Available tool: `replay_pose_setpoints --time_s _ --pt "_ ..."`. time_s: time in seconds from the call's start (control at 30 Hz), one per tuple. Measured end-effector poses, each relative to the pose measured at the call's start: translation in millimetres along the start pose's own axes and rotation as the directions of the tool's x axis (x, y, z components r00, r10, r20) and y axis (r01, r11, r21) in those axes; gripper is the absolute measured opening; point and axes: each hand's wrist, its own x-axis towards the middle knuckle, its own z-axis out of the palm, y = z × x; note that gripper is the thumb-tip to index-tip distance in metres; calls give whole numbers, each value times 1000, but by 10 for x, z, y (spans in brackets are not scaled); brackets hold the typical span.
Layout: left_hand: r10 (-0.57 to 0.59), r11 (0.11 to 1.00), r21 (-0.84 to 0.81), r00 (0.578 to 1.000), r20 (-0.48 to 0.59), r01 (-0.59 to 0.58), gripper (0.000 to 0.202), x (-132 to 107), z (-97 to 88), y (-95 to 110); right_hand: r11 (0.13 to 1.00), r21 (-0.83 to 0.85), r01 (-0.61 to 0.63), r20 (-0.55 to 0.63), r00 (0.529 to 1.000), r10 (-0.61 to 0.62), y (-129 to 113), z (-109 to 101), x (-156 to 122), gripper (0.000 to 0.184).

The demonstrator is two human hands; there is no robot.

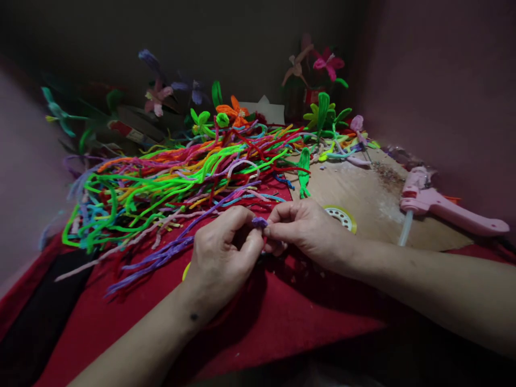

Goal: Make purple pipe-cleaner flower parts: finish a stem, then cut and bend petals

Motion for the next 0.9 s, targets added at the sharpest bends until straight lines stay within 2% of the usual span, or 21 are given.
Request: replay_pose_setpoints --time_s 0.1,0.17,0.27,0.37,0.53,0.57,0.63,0.67,0.73,0.8,0.83,0.9 --pt "-130 974 -170 985 115 149 11 30 -48 13 1000 6 -29 -2 1000 29 -24 -3 3 9" --pt "-158 961 -208 979 126 182 13 53 -82 13 1000 -6 -27 23 999 27 -43 -15 8 11" --pt "-119 971 -198 987 103 138 12 65 -101 5 1000 14 -3 84 996 2 -64 -32 9 17" --pt "-67 984 -158 994 83 79 9 36 -84 5 999 50 -18 85 996 14 -79 -26 -5 17" --pt "99 993 -52 993 -64 -102 6 -22 -69 49 997 58 -48 103 994 42 -77 3 -24 14" --pt "78 994 -73 992 -101 -85 6 -17 -76 55 996 89 -31 101 995 22 -68 0 -19 14" --pt "-62 980 -198 990 -123 36 9 15 -94 48 987 158 29 64 997 -39 -42 -13 0 15" --pt "-159 949 -288 984 -74 132 12 36 -99 34 980 188 60 36 997 -68 -28 -21 13 15" --pt "-305 823 -452 939 160 344 18 78 -91 -7 967 241 87 0 996 -89 -6 -36 36 17" --pt "-322 666 -541 852 413 514 22 104 -57 -50 956 281 88 2 996 -92 7 -43 52 18" --pt "-302 606 -568 821 484 558 23 109 -34 -66 953 289 86 11 996 -93 10 -44 56 19" --pt "-266 546 -611 810 523 573 21 105 8 -86 956 285 75 49 995 -93 11 -40 56 21"
